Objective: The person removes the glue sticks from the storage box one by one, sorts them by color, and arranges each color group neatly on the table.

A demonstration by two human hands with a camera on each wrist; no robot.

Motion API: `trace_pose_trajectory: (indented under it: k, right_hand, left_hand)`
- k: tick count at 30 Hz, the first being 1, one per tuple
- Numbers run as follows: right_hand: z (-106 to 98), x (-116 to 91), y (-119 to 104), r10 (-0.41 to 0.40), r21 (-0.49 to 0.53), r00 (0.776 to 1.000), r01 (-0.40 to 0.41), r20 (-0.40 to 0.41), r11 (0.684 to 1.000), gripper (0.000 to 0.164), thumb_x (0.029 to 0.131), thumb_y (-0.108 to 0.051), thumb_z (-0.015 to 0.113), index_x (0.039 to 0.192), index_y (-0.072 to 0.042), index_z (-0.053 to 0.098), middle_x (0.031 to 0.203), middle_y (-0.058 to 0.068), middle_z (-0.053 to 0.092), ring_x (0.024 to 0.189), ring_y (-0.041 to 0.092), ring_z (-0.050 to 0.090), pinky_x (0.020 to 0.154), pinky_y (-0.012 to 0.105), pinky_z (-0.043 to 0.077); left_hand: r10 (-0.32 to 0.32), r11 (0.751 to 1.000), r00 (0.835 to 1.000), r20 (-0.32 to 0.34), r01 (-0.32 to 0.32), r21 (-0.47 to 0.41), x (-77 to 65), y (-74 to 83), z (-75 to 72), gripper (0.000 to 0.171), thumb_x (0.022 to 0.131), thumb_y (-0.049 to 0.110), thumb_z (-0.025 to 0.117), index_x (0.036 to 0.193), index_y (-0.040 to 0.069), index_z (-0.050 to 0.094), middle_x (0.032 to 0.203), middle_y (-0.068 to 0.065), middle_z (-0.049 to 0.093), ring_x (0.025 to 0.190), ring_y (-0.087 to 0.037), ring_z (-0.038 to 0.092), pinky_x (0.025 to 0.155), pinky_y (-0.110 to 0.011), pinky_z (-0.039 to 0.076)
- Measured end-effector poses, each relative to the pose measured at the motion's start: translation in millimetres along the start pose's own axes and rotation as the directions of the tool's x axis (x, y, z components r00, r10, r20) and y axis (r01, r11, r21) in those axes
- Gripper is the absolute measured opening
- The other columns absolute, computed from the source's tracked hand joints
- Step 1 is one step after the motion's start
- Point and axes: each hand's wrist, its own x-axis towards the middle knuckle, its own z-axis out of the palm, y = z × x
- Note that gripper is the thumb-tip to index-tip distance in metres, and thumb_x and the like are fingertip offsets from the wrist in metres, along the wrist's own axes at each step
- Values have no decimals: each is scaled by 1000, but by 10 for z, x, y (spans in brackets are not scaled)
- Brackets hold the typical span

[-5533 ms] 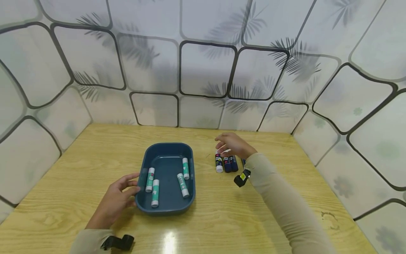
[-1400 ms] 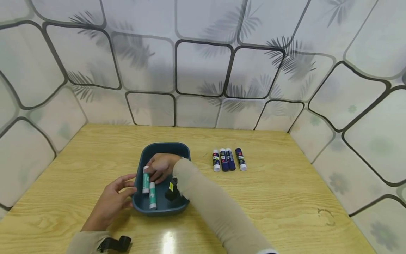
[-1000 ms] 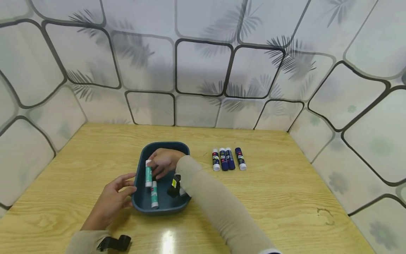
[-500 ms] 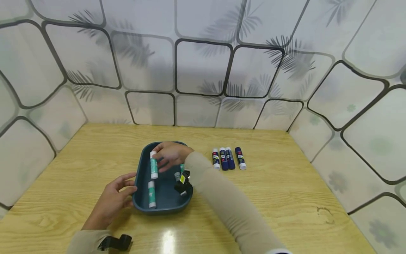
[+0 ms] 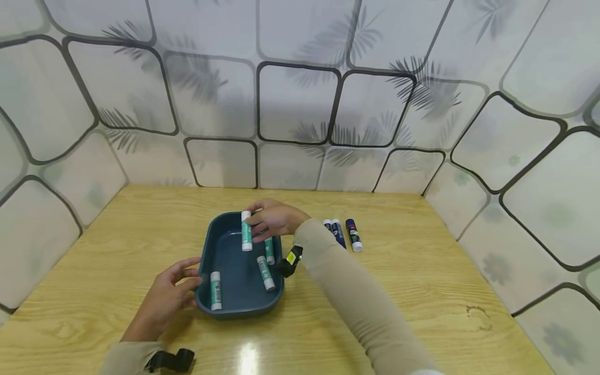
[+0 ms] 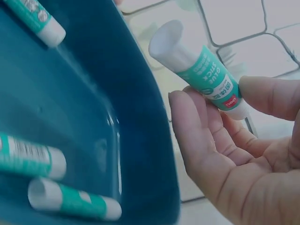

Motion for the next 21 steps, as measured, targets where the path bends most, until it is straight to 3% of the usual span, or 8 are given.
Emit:
trace_pose_trajectory:
  k: [7,15,21]
  right_hand:
    - [-238,-184,8,-34,-32,997,32,-63,999,45,97,-5,56,140,-3,39,116,18,52,91,28,60,81,42,54]
    - [-460,-308,79,-38,-31,993,35,-115,999,45,98,-7,54,140,-3,38,105,12,54,87,27,59,87,47,51]
    - [-645,-393,204,-37,-31,989,33,-141,999,41,99,-6,52,137,-2,38,105,13,53,84,25,59,78,42,54]
  left_hand:
    - [-4,1000,1000,0,4,6,-3,-1,3,53,97,3,52,147,3,34,121,-16,45,80,-14,55,60,-31,52]
    - [14,1000,1000,-5,-14,13,-17,-4,-17,53,97,3,53,147,2,34,119,-16,45,80,-12,55,60,-30,52]
    - [16,1000,1000,0,-16,10,-2,-15,2,53,97,2,53,147,1,35,119,-16,46,81,-12,56,60,-31,53]
